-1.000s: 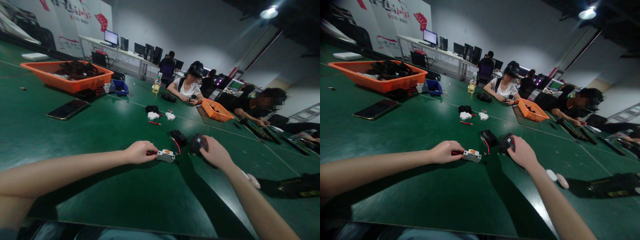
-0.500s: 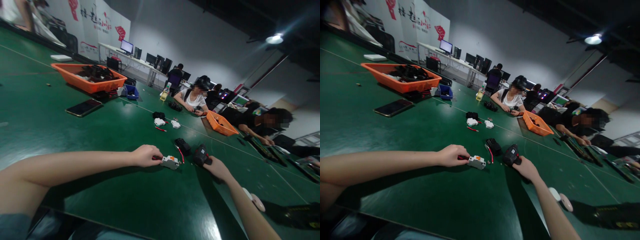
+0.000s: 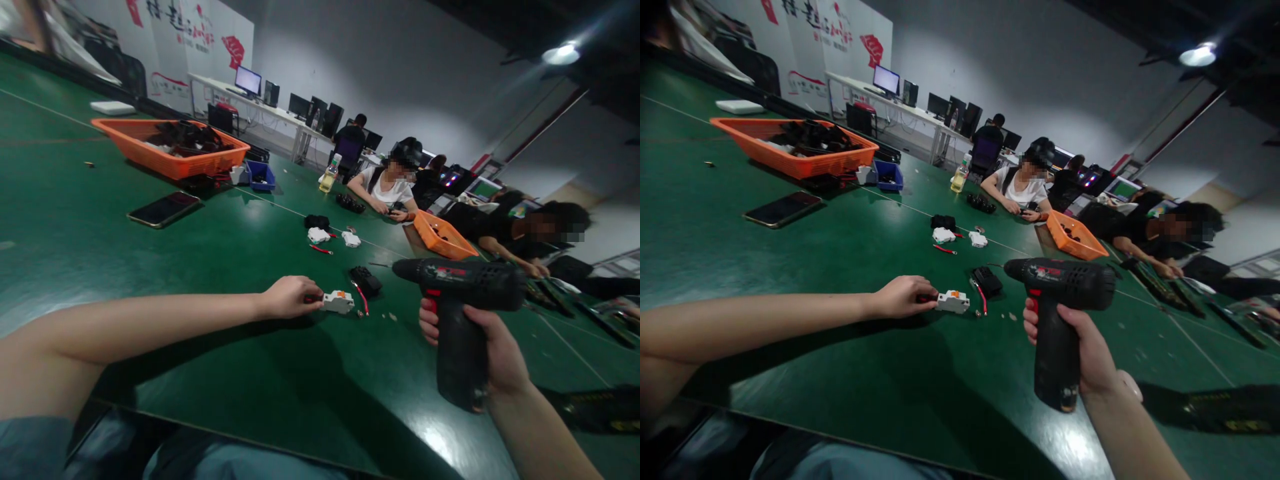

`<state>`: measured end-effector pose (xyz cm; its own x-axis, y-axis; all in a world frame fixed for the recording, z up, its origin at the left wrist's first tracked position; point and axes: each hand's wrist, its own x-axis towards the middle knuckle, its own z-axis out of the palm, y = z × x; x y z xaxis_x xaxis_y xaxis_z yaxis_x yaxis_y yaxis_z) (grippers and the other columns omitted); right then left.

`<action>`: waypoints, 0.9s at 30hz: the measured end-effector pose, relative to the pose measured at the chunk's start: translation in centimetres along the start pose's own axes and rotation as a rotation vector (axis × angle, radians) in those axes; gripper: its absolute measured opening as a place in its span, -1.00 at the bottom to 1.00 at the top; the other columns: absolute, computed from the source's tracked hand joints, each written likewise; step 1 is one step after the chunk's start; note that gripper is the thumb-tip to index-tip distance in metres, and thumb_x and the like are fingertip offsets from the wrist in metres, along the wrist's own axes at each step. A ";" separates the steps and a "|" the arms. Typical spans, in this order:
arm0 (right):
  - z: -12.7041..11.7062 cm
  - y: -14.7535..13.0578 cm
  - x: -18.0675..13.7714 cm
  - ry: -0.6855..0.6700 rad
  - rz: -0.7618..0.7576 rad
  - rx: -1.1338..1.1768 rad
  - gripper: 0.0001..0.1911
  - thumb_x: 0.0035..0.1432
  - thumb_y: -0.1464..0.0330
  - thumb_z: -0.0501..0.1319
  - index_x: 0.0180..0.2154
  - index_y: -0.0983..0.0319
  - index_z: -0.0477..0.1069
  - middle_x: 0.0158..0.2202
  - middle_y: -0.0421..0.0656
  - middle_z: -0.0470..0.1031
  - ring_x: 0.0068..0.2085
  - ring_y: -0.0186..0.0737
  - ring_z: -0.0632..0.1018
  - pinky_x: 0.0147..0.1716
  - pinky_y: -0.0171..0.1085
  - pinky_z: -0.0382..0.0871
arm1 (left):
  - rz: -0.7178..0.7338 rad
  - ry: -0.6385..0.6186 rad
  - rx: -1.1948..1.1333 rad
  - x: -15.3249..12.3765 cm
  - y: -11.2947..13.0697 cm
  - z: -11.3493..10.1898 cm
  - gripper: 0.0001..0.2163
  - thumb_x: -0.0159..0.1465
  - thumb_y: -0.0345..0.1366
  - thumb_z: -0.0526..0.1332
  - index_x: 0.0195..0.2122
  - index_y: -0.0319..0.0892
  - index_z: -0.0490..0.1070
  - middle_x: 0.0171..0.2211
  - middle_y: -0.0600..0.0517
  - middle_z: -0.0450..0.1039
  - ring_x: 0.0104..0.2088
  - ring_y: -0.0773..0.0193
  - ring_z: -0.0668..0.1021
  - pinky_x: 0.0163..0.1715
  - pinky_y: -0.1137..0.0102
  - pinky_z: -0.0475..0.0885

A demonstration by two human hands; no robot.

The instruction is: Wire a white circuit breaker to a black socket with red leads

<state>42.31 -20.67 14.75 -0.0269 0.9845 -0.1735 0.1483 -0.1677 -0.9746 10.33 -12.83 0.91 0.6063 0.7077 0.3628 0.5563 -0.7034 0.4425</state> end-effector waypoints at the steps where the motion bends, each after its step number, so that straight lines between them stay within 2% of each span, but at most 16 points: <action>1: 0.8 -0.7 -1.0 -0.047 0.039 0.030 -0.51 0.13 -0.07 0.06 -0.20 0.14 0.50 -0.30 -0.02 0.55 -0.34 -0.04 0.56 -0.34 -0.10 0.51 | -0.002 0.008 -0.002 0.0 0.0 0.0 -0.74 0.33 -0.12 0.18 -0.13 -0.13 0.55 -0.28 0.00 0.56 -0.27 0.26 0.55 -0.34 0.44 0.33; 4: 2.7 -2.0 -3.2 -0.103 0.193 0.085 -0.48 0.07 -0.10 0.14 -0.23 0.18 0.54 -0.29 0.03 0.57 -0.39 -0.05 0.57 -0.38 -0.12 0.53 | 0.008 0.022 -0.011 -0.1 0.0 0.0 -0.76 0.32 -0.13 0.19 -0.14 -0.12 0.55 -0.26 0.01 0.57 -0.26 0.25 0.55 -0.33 0.44 0.34; 7: 4.2 -2.2 -4.1 -0.076 0.332 0.117 -0.53 -0.05 0.02 0.33 -0.24 0.25 0.57 -0.26 0.06 0.59 -0.37 -0.09 0.59 -0.37 -0.20 0.55 | 0.038 0.033 -0.018 -0.1 0.2 -0.1 -0.78 0.32 -0.14 0.19 -0.16 -0.13 0.55 -0.29 0.01 0.57 -0.27 0.25 0.56 -0.32 0.43 0.34; 9: 5.0 -2.0 -4.2 -0.070 0.373 0.129 -0.57 -0.07 0.09 0.39 -0.25 0.27 0.58 -0.29 0.03 0.60 -0.38 -0.14 0.60 -0.37 -0.26 0.55 | 0.039 0.050 -0.018 -0.1 0.3 -0.2 -0.79 0.31 -0.16 0.21 -0.17 -0.13 0.56 -0.31 0.00 0.57 -0.28 0.25 0.56 -0.32 0.43 0.34; 17: 6.5 -1.9 -4.0 -0.056 0.368 0.113 -0.54 -0.14 0.08 0.47 -0.29 0.29 0.61 -0.36 -0.03 0.60 -0.44 -0.24 0.57 -0.44 -0.35 0.52 | 0.038 0.093 -0.072 -0.3 0.1 0.1 -0.83 0.28 -0.20 0.23 -0.21 -0.11 0.58 -0.28 0.01 0.61 -0.25 0.24 0.59 -0.33 0.44 0.37; 21: 6.6 -2.0 -4.0 -0.057 0.338 0.097 -0.53 -0.09 0.07 0.45 -0.26 0.30 0.60 -0.34 -0.02 0.60 -0.43 -0.24 0.56 -0.44 -0.35 0.51 | 0.032 0.083 -0.096 -0.4 0.0 0.1 -0.83 0.27 -0.24 0.24 -0.20 -0.12 0.59 -0.21 0.00 0.62 -0.20 0.21 0.61 -0.27 0.42 0.40; 27: 6.3 -1.9 -3.9 -0.081 0.310 0.039 -0.50 -0.03 0.04 0.42 -0.22 0.34 0.60 -0.29 0.03 0.60 -0.41 -0.19 0.57 -0.40 -0.29 0.53 | 0.045 0.093 -0.086 -0.4 0.0 0.1 -0.82 0.27 -0.23 0.23 -0.21 -0.11 0.59 -0.26 0.00 0.61 -0.23 0.22 0.60 -0.28 0.43 0.41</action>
<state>35.90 -24.51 16.34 -0.0655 0.8791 -0.4721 0.1242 -0.4622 -0.8780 10.17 -13.07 0.65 0.5720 0.6817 0.4561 0.4767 -0.7288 0.4915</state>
